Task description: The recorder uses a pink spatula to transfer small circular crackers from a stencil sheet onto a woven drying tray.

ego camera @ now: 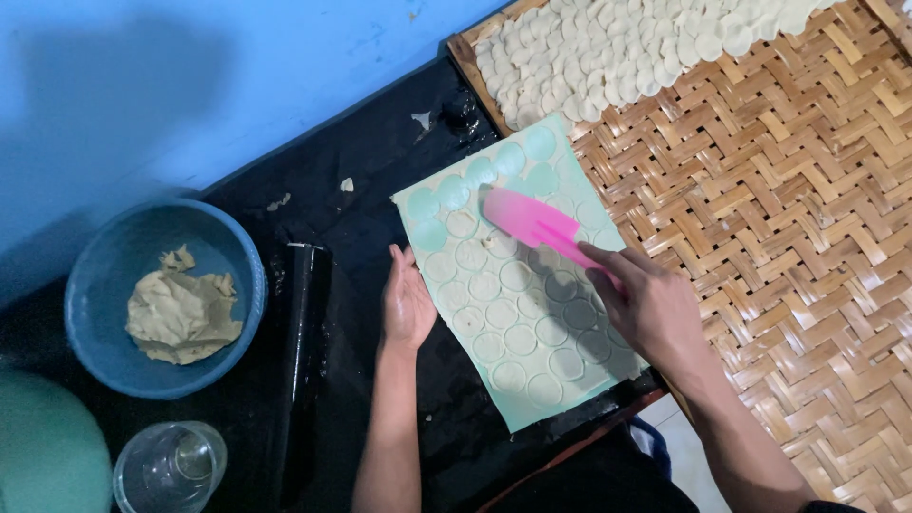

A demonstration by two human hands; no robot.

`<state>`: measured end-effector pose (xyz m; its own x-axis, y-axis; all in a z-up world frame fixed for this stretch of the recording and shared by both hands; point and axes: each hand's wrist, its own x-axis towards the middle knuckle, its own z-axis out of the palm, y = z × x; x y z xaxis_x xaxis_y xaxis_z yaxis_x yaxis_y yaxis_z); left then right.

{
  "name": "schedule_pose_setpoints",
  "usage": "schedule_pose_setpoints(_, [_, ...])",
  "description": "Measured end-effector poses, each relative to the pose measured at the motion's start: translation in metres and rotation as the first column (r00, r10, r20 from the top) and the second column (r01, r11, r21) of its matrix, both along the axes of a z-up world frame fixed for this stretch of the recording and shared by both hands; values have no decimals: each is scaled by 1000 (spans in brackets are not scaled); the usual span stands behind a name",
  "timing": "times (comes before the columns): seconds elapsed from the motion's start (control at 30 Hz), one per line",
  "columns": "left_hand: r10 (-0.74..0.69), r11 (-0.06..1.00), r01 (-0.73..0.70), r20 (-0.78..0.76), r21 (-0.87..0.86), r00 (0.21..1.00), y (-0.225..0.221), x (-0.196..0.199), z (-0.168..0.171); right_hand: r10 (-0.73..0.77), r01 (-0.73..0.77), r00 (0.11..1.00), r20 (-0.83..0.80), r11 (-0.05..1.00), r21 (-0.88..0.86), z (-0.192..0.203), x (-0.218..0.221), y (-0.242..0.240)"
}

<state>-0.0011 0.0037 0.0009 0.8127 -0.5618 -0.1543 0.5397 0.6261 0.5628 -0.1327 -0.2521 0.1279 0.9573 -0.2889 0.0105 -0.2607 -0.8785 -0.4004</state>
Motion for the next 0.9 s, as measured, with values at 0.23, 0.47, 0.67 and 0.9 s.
schedule_pose_setpoints(0.23, [-4, 999, 5, 5, -32, 1000, 0, 0, -3, 71, -73, 997, 33, 996, 47, -4, -1, 2])
schedule_pose_setpoints(0.47, [3, 1000, -3, 26, -16, 1000, -1, 0, -4, 67, -68, 997, 30, 997, 47, -12, 8, -6])
schedule_pose_setpoints(0.67, [-1, 1000, 2, 21, -12, 1000, 0, 0, 3, 146, -160, 985, 90, 970, 181, -27, 20, -14])
schedule_pose_setpoints(0.9, [6, 1000, -6, 7, -13, 1000, -1, 1, -4, 107, -102, 994, 3, 942, 320, -44, 28, -21])
